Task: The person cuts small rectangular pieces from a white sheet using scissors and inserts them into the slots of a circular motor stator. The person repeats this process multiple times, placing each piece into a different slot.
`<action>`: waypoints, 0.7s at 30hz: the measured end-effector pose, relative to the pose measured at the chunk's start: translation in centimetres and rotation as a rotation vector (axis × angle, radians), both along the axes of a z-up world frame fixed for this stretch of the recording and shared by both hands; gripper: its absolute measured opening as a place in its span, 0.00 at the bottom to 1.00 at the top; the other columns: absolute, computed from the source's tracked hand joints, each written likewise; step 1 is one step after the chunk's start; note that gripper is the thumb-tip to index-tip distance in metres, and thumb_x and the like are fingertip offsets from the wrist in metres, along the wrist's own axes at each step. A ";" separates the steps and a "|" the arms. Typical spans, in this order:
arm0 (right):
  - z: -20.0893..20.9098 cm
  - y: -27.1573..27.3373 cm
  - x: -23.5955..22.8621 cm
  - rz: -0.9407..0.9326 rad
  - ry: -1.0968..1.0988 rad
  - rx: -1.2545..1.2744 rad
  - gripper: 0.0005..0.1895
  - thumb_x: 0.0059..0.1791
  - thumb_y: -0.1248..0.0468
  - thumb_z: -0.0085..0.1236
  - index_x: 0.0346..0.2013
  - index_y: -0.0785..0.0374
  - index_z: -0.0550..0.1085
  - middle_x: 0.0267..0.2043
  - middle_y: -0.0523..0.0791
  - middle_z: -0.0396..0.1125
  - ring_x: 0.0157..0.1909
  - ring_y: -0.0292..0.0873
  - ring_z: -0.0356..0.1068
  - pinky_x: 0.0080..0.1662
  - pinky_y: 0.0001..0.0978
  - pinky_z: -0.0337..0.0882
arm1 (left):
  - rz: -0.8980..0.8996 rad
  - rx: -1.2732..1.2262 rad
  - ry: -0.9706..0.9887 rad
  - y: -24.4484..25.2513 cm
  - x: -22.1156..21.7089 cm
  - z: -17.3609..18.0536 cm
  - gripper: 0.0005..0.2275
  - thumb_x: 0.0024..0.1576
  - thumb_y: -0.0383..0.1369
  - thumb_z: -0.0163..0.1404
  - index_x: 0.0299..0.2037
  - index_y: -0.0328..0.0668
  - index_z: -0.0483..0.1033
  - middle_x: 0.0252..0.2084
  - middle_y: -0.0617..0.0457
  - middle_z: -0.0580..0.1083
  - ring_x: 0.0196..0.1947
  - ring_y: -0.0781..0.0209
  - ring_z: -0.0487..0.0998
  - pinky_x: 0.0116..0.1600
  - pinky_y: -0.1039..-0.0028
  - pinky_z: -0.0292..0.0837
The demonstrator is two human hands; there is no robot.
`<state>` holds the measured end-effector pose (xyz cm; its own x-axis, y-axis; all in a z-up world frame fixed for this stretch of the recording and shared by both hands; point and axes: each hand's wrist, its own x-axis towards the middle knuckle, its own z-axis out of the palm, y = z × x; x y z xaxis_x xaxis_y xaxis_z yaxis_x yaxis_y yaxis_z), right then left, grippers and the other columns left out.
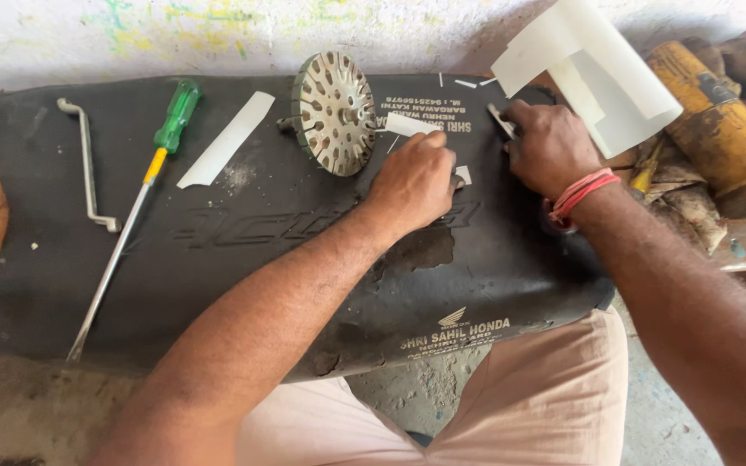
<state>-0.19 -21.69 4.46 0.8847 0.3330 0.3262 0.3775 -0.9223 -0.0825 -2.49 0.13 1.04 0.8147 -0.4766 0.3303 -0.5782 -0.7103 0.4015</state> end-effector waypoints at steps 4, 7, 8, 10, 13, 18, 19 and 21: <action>2.4 0.8 -2.1 0.105 0.050 0.149 0.16 0.43 0.71 0.57 0.46 0.69 0.75 0.36 0.56 0.75 0.36 0.56 0.77 0.42 0.48 0.76 | 0.025 -0.144 -0.105 0.1 0.0 -0.1 0.13 0.48 0.35 0.64 0.29 0.30 0.77 0.39 0.41 0.74 0.42 0.45 0.77 0.47 0.55 0.75; 4.4 0.4 -4.9 0.100 0.062 0.224 0.08 0.55 0.70 0.51 0.48 0.66 0.75 0.38 0.53 0.75 0.35 0.50 0.78 0.37 0.43 0.77 | 0.079 -0.127 0.066 -0.2 0.1 0.1 0.12 0.52 0.36 0.63 0.32 0.33 0.78 0.38 0.43 0.75 0.43 0.46 0.77 0.47 0.54 0.73; 4.7 0.4 -5.7 0.064 0.099 0.224 0.07 0.55 0.67 0.53 0.47 0.64 0.76 0.36 0.53 0.75 0.34 0.51 0.77 0.38 0.44 0.76 | 0.101 -0.120 0.076 -0.4 0.2 0.2 0.12 0.52 0.36 0.62 0.33 0.33 0.79 0.38 0.43 0.75 0.42 0.46 0.77 0.47 0.54 0.73; 4.8 0.5 -6.7 -0.012 0.164 0.227 0.07 0.55 0.63 0.57 0.44 0.62 0.78 0.31 0.53 0.75 0.32 0.52 0.76 0.39 0.47 0.76 | 0.141 -0.102 0.092 -0.6 0.5 0.6 0.11 0.53 0.37 0.62 0.35 0.34 0.79 0.39 0.44 0.76 0.42 0.47 0.78 0.46 0.55 0.74; 3.2 1.8 -6.2 0.039 0.042 0.068 0.06 0.54 0.63 0.58 0.38 0.61 0.80 0.35 0.53 0.74 0.32 0.55 0.75 0.37 0.48 0.75 | 0.226 -0.030 0.173 -0.8 0.8 0.6 0.19 0.48 0.41 0.64 0.38 0.31 0.77 0.39 0.43 0.76 0.40 0.49 0.79 0.45 0.58 0.77; 0.2 3.7 -5.2 -0.099 0.076 0.081 0.10 0.49 0.57 0.64 0.35 0.61 0.79 0.31 0.55 0.74 0.36 0.60 0.75 0.40 0.52 0.74 | 0.242 -0.109 0.014 -0.1 0.2 0.3 0.16 0.48 0.39 0.64 0.38 0.33 0.79 0.39 0.42 0.77 0.41 0.45 0.80 0.46 0.57 0.77; -0.2 3.8 -5.1 -0.131 0.049 0.072 0.12 0.49 0.57 0.64 0.34 0.63 0.78 0.32 0.54 0.73 0.36 0.60 0.74 0.40 0.52 0.74 | 0.230 -0.148 -0.015 -0.1 0.2 0.3 0.16 0.48 0.37 0.64 0.39 0.33 0.79 0.39 0.43 0.77 0.40 0.45 0.80 0.45 0.56 0.77; -0.6 3.3 -5.4 -0.119 -0.029 0.063 0.12 0.49 0.57 0.64 0.34 0.63 0.77 0.32 0.54 0.73 0.37 0.59 0.74 0.40 0.52 0.74 | 0.197 -0.225 0.009 0.2 0.2 0.4 0.17 0.50 0.36 0.63 0.43 0.31 0.78 0.40 0.44 0.77 0.40 0.47 0.81 0.45 0.57 0.77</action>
